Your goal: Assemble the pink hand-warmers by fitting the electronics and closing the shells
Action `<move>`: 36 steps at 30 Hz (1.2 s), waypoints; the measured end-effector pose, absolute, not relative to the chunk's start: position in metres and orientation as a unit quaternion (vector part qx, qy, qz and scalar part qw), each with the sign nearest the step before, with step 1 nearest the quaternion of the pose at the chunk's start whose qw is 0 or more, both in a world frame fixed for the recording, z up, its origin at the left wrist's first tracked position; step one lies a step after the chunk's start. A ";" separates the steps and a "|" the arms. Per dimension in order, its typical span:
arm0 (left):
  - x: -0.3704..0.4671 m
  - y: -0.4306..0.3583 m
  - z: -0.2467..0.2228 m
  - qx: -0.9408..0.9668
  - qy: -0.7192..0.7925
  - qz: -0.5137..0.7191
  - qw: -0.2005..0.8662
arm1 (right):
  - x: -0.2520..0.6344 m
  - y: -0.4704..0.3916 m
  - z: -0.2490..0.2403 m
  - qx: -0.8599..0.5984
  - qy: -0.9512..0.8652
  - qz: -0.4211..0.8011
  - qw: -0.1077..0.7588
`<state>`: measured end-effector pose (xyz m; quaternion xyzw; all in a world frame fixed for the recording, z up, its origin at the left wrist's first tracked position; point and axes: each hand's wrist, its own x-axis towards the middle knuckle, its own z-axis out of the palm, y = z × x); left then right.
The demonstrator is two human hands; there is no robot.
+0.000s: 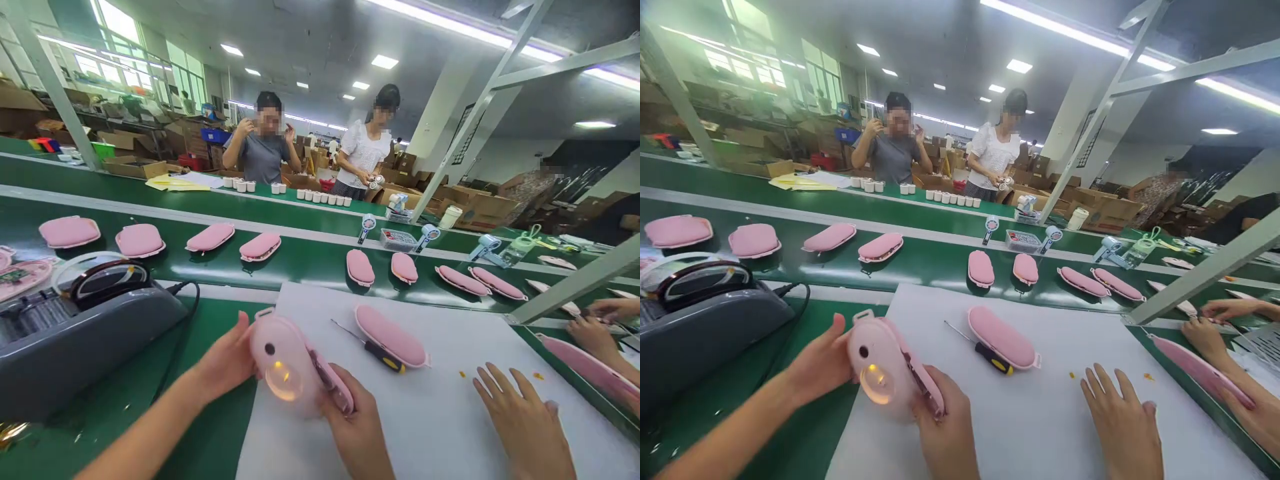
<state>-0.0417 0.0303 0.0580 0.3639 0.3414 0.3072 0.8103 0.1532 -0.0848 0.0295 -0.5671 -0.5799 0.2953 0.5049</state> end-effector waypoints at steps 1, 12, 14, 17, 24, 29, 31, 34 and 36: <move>-0.033 0.023 0.051 0.331 0.355 0.369 0.793 | 0.143 -0.090 0.021 -0.577 -0.566 0.261 0.528; -0.012 0.011 0.055 0.351 0.369 0.394 0.765 | 0.132 -0.102 0.013 -0.629 -0.472 0.328 0.523; -0.018 0.018 0.054 0.319 0.378 0.345 0.798 | 0.157 -0.101 0.007 -0.654 -0.485 0.304 0.494; -0.021 0.024 0.050 0.273 0.427 0.289 0.812 | 0.208 -0.104 0.006 -0.654 -0.533 0.255 0.472; -0.014 0.021 0.052 0.240 0.459 0.209 0.829 | 0.374 -0.126 0.011 -0.655 -0.534 0.069 0.530; -0.016 0.025 0.044 0.227 0.433 0.186 0.852 | 0.371 -0.124 0.021 -0.638 -0.602 0.055 0.476; -0.017 0.024 0.041 0.226 0.421 0.183 0.859 | 0.319 -0.112 0.030 -0.554 -0.675 0.162 0.459; -0.016 0.018 0.039 0.235 0.399 0.215 0.860 | 0.224 -0.087 0.035 -0.527 -0.675 0.245 0.454; -0.015 0.013 0.039 0.252 0.374 0.240 0.860 | 0.175 -0.071 0.037 -0.530 -0.667 0.279 0.443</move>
